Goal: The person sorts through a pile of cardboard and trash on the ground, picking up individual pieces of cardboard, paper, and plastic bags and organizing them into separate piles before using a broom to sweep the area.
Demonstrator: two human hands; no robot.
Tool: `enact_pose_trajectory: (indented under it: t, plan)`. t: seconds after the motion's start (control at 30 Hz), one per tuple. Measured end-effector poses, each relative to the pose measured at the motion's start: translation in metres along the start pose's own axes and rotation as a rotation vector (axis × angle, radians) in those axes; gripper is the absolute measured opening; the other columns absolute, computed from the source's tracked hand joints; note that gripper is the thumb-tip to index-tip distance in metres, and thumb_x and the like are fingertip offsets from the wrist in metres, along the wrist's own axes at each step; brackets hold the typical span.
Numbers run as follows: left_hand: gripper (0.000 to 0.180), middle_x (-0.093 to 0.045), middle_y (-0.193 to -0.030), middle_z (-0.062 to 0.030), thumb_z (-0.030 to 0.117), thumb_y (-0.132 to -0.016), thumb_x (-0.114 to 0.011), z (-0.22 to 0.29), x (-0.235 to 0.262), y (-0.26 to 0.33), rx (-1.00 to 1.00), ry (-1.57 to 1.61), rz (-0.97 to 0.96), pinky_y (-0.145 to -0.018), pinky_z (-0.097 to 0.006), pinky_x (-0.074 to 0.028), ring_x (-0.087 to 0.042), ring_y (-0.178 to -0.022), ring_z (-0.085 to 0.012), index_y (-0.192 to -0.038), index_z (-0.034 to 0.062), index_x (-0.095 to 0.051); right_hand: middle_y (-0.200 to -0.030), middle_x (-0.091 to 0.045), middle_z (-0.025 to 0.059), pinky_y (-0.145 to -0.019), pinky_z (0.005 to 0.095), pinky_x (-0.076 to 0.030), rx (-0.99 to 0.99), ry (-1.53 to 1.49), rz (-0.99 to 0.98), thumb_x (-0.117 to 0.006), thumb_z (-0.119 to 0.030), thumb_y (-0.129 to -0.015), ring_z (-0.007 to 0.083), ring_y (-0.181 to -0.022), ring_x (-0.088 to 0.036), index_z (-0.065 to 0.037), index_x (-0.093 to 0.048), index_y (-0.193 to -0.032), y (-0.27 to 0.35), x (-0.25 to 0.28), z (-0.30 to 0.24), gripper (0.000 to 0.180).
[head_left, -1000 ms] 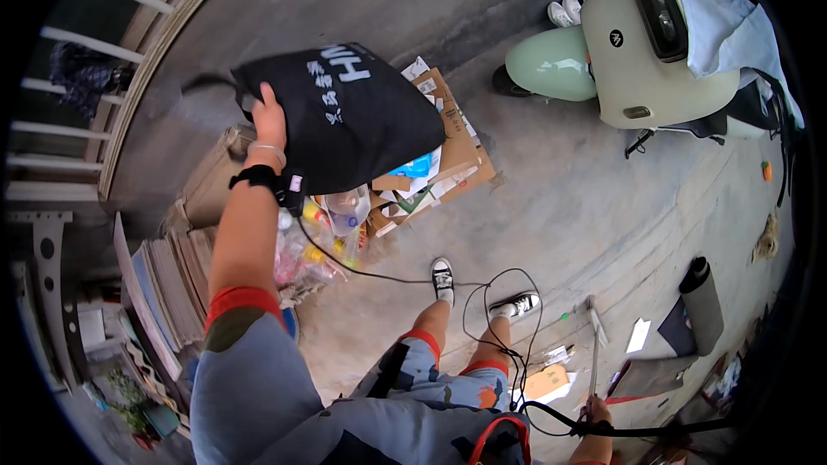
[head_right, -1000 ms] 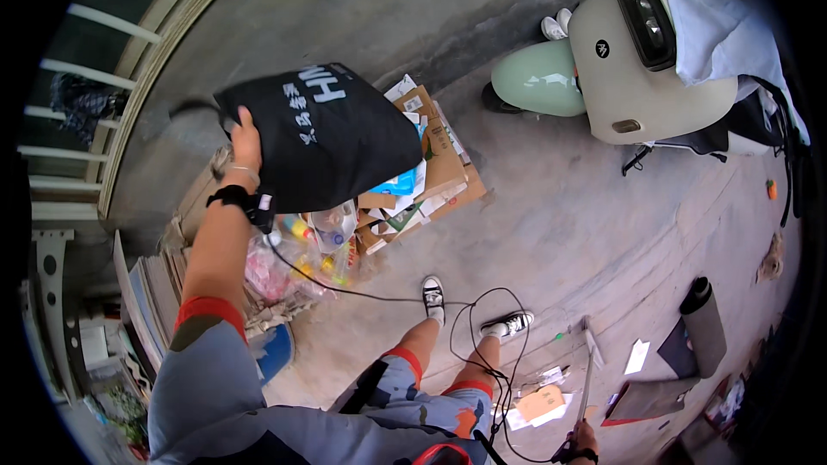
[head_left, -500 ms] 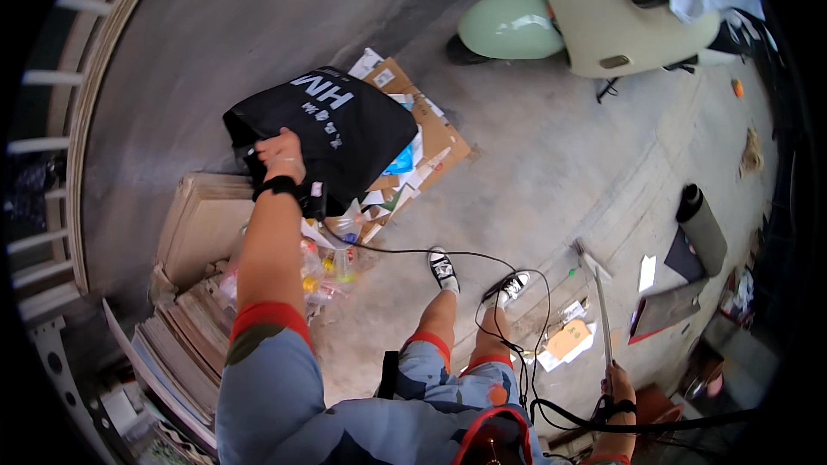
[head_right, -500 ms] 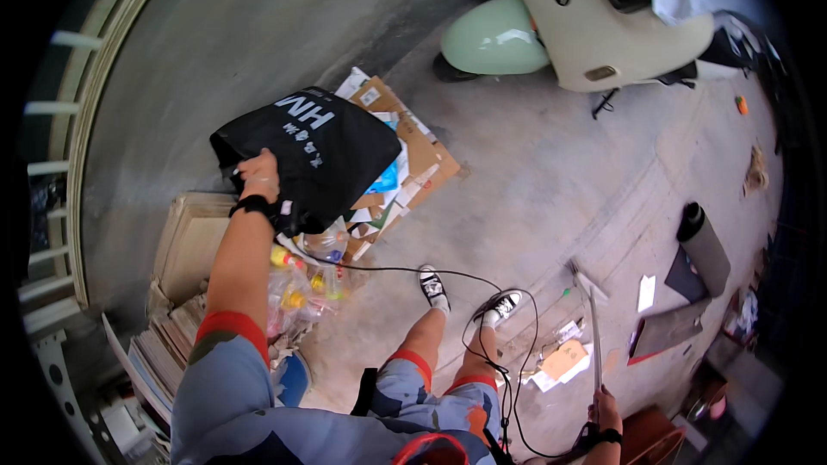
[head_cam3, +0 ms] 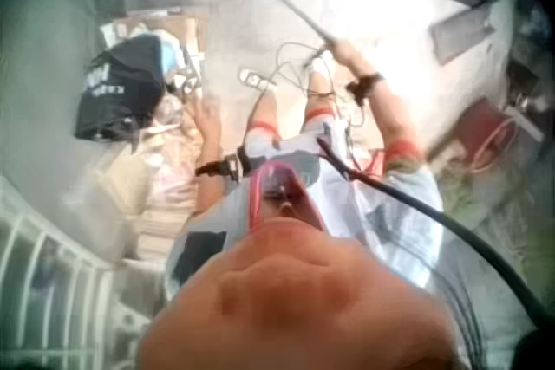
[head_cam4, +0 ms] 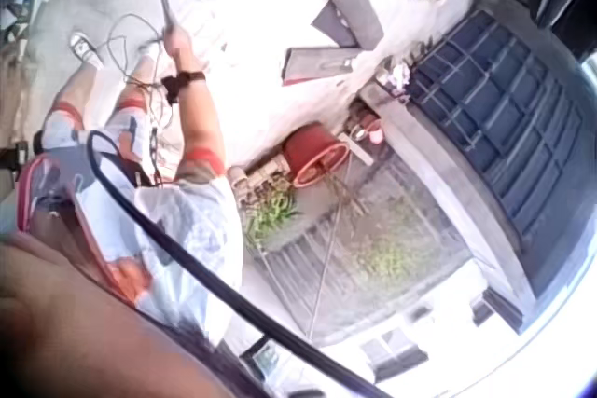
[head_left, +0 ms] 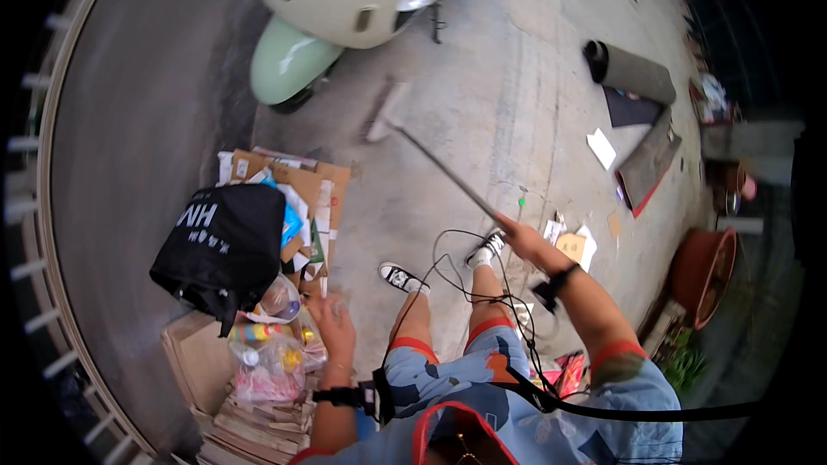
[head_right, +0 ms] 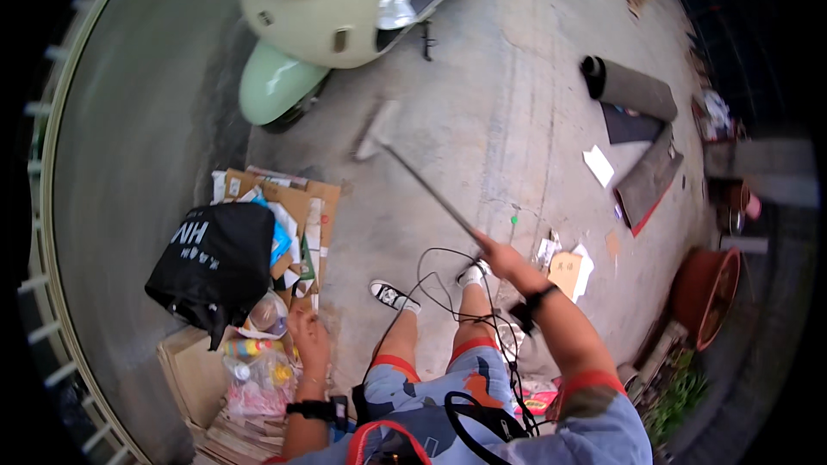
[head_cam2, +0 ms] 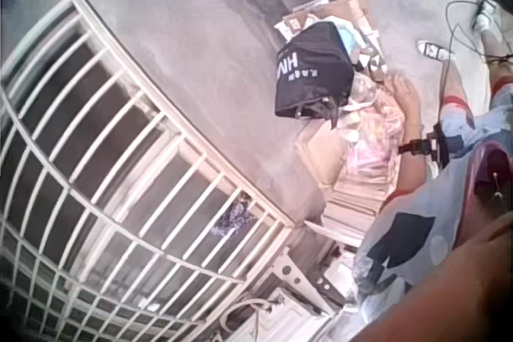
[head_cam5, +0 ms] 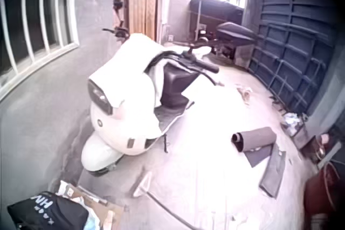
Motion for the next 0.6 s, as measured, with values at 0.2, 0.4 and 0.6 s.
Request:
enact_pose_trajectory:
  t: [0.2,0.4,0.6]
  plan:
    - [0.014,-0.057,-0.077,-0.0083,0.003,-0.077,-0.045,0.075,-0.077,0.045,0.060,0.125,-0.467,-0.063,-0.024,-0.044,-0.057,-0.069,-0.0152,-0.086,-0.0002,-0.054,-0.080,-0.057,0.0131,-0.064,0.0380,-0.043,0.047,0.157,0.155,-0.040,-0.016,-0.080,0.0287,-0.075,-0.055,-0.029,-0.035,-0.120,-0.109,0.044,0.006,0.043]
    - [0.012,-0.057,-0.071,-0.0061,0.005,-0.076,-0.046,0.099,-0.098,0.037,0.325,0.164,-0.428,-0.059,-0.022,-0.042,-0.054,-0.065,-0.0126,-0.083,0.0007,-0.055,-0.086,-0.057,0.0150,-0.068,0.0367,-0.043,-0.147,-0.062,0.252,-0.041,-0.014,-0.076,0.0280,-0.080,-0.055,-0.032,-0.044,-0.114,-0.103,0.141,0.221,0.041]
    - [0.012,-0.056,-0.071,-0.0056,0.006,-0.078,-0.044,0.139,-0.124,0.003,0.316,0.100,-0.505,-0.055,-0.021,-0.041,-0.052,-0.062,-0.0101,-0.082,-0.0010,-0.053,-0.102,-0.051,0.0205,-0.081,0.0317,-0.037,-0.271,-0.519,0.383,-0.047,-0.014,-0.074,0.0293,-0.094,-0.049,-0.019,-0.038,-0.119,0.066,0.124,0.429,0.046]
Point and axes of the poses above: each hand's wrist, its own y-axis away from the middle knuckle, its own x-axis out of the back of the hand, z = x × y, the point moved 6 cm from there along -y, towards the middle knuckle
